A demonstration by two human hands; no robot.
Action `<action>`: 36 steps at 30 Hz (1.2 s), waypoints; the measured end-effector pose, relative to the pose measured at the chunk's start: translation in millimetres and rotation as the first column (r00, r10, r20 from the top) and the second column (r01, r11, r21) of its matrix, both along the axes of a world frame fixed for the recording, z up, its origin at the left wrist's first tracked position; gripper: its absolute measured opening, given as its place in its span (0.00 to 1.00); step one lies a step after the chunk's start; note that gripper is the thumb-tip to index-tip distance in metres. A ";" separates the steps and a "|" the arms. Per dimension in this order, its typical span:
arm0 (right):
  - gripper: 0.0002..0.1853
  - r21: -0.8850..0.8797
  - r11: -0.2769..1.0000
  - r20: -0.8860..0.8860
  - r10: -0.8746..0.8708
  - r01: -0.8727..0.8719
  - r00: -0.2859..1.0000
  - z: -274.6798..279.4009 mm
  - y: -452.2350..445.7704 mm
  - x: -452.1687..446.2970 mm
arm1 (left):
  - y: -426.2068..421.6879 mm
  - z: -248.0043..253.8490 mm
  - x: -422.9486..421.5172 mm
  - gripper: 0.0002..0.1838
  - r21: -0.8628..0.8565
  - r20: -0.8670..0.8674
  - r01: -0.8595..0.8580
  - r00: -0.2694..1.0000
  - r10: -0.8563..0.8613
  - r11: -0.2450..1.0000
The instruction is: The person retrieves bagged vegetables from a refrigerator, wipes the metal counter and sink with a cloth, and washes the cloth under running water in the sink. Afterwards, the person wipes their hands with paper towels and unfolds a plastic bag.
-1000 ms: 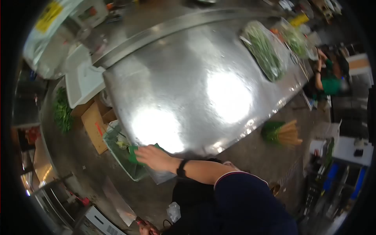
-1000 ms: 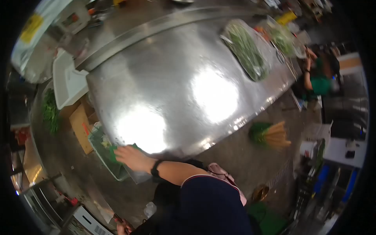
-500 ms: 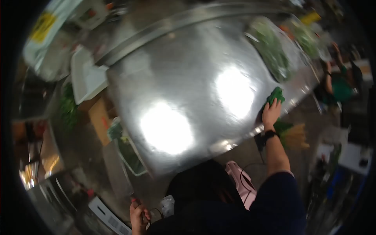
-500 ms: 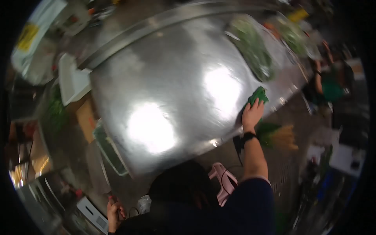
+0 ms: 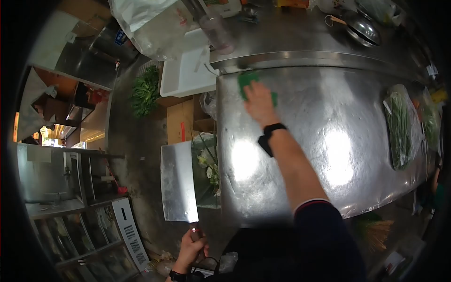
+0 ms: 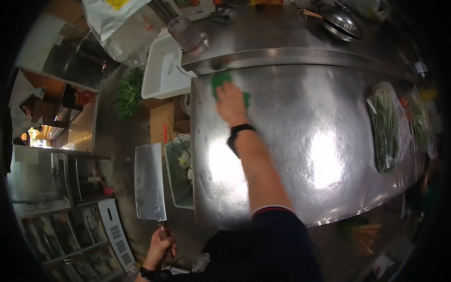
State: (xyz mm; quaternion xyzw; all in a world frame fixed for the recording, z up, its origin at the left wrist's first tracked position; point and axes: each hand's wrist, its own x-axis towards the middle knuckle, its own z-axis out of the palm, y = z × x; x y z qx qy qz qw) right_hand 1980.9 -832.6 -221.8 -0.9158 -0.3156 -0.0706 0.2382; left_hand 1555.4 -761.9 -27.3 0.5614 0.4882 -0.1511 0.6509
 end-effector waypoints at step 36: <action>0.26 0.187 0.961 -0.563 -0.064 0.203 0.824 24.4 -125.0 -247.0 | 25.6 -188.5 -3.7 0.11 0.606 0.069 0.009 0.996 -0.063 0.795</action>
